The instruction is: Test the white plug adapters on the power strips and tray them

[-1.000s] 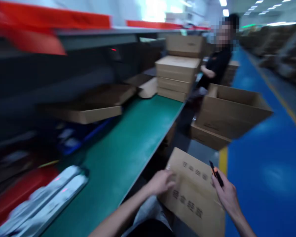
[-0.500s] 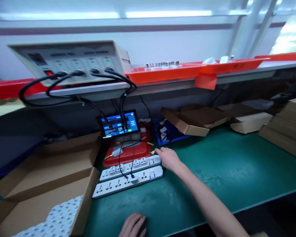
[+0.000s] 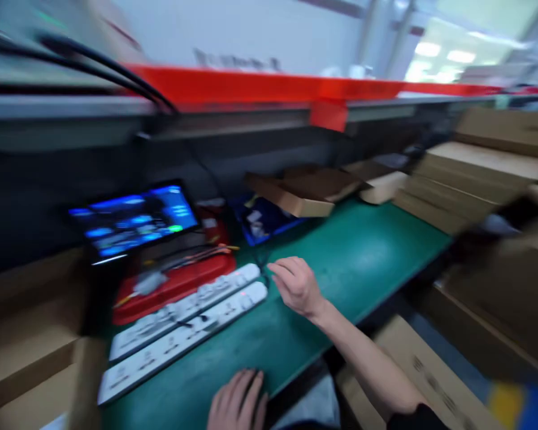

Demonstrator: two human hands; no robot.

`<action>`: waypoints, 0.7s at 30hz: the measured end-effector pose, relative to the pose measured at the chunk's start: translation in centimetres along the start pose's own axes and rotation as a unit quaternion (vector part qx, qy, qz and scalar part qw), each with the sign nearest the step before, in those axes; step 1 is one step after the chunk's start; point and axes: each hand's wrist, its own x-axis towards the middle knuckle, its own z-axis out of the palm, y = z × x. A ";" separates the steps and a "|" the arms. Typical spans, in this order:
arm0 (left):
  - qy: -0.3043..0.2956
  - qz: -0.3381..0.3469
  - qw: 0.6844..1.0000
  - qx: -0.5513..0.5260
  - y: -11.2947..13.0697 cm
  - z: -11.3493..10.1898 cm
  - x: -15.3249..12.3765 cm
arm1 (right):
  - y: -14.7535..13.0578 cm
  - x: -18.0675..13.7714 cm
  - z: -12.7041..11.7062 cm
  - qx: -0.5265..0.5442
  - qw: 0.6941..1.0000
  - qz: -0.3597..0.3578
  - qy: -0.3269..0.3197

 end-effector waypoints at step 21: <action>-0.349 0.343 0.843 -0.224 19.8 7.7 7.8 | -6.0 -41.3 -16.7 0.051 0.764 0.611 -0.200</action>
